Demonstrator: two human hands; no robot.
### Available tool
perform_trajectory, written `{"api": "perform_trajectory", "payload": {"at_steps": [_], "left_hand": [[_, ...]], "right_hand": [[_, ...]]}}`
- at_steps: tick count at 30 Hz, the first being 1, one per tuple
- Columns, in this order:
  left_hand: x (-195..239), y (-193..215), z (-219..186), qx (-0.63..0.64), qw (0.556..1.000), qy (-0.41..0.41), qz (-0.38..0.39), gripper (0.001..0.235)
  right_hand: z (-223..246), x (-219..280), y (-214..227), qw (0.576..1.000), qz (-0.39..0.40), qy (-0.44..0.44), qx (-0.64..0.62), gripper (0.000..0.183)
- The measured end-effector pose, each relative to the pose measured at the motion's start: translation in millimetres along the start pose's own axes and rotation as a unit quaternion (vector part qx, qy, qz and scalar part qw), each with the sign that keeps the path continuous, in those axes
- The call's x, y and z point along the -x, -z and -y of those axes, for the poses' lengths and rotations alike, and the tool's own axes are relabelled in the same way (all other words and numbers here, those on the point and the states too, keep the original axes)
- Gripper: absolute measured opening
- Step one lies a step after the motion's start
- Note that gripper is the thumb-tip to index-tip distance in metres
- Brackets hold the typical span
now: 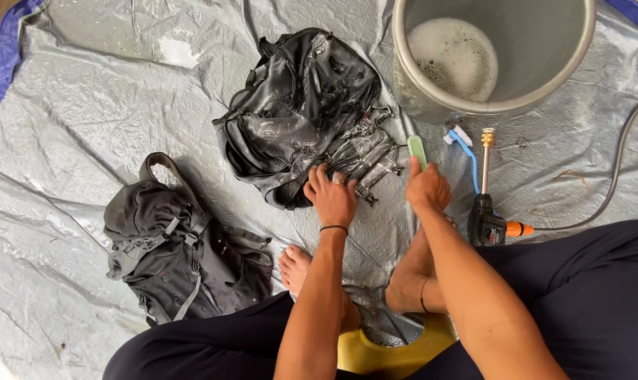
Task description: The person scrubs a black backpack and a hydration vest with a brush and soapy water on a silver tarp.
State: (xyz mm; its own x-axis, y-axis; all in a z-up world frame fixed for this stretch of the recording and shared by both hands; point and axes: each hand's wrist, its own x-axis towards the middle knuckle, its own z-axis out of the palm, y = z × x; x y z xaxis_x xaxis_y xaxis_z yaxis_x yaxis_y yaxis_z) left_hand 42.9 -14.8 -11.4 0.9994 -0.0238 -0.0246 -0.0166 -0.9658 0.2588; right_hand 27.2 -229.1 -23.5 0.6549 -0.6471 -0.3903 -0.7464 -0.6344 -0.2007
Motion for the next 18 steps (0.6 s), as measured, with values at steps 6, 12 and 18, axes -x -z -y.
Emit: {"api": "perform_trajectory", "payload": {"at_steps": [6,12,18], "left_hand": [[-35,-64,-5,0.014,0.996,-0.037,0.082,0.027],[-63,-49,38,0.331,0.916,0.142,0.178,0.021],[-65,-56,41,0.369,0.904,0.135,0.167,0.022]], "right_hand": [[30,51,-1,0.975,0.006,-0.034,-0.221,0.068],[33,100,-17,0.978,0.069,0.186,-0.064,0.052],[114,44,94,0.84,-0.284,0.282,-0.366,0.042]]}}
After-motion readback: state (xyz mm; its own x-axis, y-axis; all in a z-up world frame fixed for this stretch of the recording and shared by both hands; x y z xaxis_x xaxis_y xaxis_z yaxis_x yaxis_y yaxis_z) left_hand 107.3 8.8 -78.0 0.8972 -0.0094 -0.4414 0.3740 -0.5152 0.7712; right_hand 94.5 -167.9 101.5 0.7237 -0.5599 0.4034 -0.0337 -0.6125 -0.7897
